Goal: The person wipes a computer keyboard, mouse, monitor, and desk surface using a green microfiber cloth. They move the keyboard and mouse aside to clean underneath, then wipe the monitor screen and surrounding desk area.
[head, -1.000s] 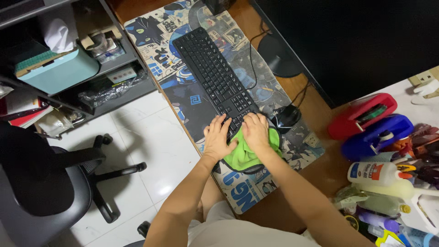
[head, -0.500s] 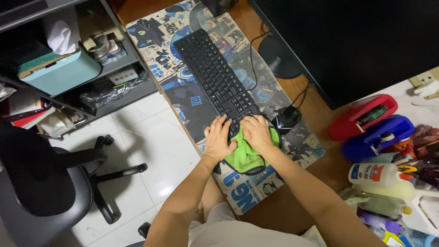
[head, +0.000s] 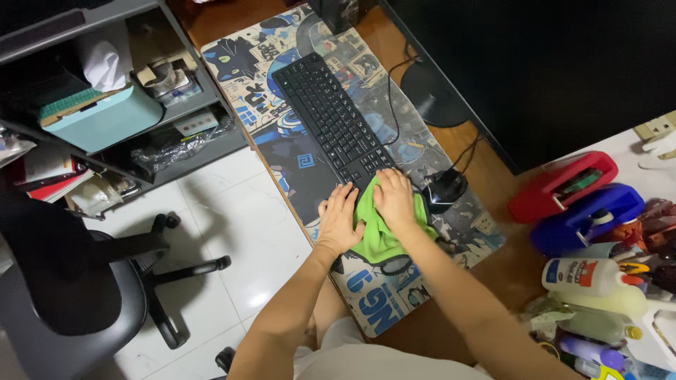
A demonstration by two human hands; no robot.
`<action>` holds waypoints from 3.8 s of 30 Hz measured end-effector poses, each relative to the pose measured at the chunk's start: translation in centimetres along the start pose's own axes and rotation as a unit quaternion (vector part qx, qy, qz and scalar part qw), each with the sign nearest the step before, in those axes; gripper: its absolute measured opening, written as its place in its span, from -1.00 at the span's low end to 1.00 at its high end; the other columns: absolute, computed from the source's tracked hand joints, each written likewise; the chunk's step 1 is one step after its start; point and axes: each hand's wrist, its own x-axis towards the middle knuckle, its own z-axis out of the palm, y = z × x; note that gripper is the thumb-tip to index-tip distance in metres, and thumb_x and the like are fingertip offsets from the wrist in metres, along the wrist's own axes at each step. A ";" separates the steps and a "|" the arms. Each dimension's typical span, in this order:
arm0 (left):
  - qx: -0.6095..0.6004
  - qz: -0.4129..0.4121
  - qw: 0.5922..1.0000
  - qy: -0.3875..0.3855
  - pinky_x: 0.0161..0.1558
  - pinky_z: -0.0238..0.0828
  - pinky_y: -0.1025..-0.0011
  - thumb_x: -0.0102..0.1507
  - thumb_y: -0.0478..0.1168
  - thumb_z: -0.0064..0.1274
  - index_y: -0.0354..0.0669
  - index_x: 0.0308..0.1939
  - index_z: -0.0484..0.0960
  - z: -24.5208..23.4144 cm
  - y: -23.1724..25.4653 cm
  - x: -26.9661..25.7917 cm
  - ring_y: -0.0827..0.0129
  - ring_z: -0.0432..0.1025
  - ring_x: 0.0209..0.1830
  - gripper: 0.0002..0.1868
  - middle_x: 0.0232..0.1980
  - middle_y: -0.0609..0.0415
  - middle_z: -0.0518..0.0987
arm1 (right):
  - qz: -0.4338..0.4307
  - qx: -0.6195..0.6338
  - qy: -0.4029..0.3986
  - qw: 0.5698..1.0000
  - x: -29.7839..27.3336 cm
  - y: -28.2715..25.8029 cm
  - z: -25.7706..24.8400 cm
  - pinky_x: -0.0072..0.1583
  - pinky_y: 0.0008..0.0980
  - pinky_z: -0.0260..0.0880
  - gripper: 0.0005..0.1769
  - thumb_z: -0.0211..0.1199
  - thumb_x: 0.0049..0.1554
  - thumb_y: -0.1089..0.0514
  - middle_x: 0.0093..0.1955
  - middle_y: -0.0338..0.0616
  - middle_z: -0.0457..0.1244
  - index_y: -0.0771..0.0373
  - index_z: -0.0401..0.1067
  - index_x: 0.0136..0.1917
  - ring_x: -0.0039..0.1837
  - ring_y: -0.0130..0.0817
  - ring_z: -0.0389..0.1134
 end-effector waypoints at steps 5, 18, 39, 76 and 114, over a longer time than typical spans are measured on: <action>-0.008 -0.011 1.000 -0.001 0.32 -0.01 -0.03 -0.01 -0.15 0.14 -0.24 0.36 0.36 0.0 0.1 -0.1 -0.01 0.08 0.54 -0.18 0.51 -0.12 0.24 | -0.018 -0.108 -0.047 0.993 -1.4 -0.6 1.4 0.49 0.22 -0.06 -0.43 0.14 0.21 -0.01 0.50 -0.02 0.16 0.26 0.35 0.42 0.61 0.16 -0.05; -0.006 -0.012 1.000 0.025 0.32 0.01 0.01 0.11 -0.19 0.13 -0.20 0.33 0.42 0.5 -0.2 0.0 0.02 0.13 0.54 -0.32 0.50 -0.06 0.30 | -0.023 -0.074 -0.154 0.985 3.7 0.3 0.6 0.53 0.31 -0.28 -0.36 0.04 0.26 -0.07 0.65 -0.20 -0.02 0.16 0.18 0.55 0.69 0.12 -0.27; -0.184 -0.077 0.963 0.183 0.48 0.10 0.11 0.13 -0.53 -0.13 -0.37 0.46 0.11 1.7 -1.5 -0.2 -0.24 0.20 0.45 -0.23 0.45 -0.39 0.24 | -0.191 -0.151 -0.203 0.948 4.2 -5.3 0.9 0.54 0.01 -0.10 -0.31 0.11 0.25 0.03 0.65 0.12 -0.01 0.40 0.16 0.55 0.67 0.07 -0.12; 0.132 -0.183 0.974 -0.019 0.43 -0.42 -0.37 0.28 0.23 -0.13 -0.39 0.48 0.18 -1.5 -4.9 7.9 -0.09 -0.26 0.65 -0.11 0.63 -0.12 0.03 | -0.067 -0.001 -0.086 0.994 12.6 -0.8 2.7 0.54 0.14 -0.11 -0.35 0.08 0.24 0.02 0.59 0.11 0.05 0.30 0.21 0.54 0.66 0.15 -0.13; 0.070 -0.122 0.990 0.000 0.41 -0.33 -0.32 0.18 0.16 0.05 -0.09 0.47 0.25 -2.4 -5.3 7.3 -0.09 -0.10 0.61 -0.16 0.58 -0.06 0.14 | -0.146 0.019 -0.066 0.987 16.8 -4.0 2.5 0.23 -0.01 0.20 -0.70 0.43 -0.05 0.02 0.22 0.03 0.29 0.16 0.53 -0.07 0.27 -0.01 0.25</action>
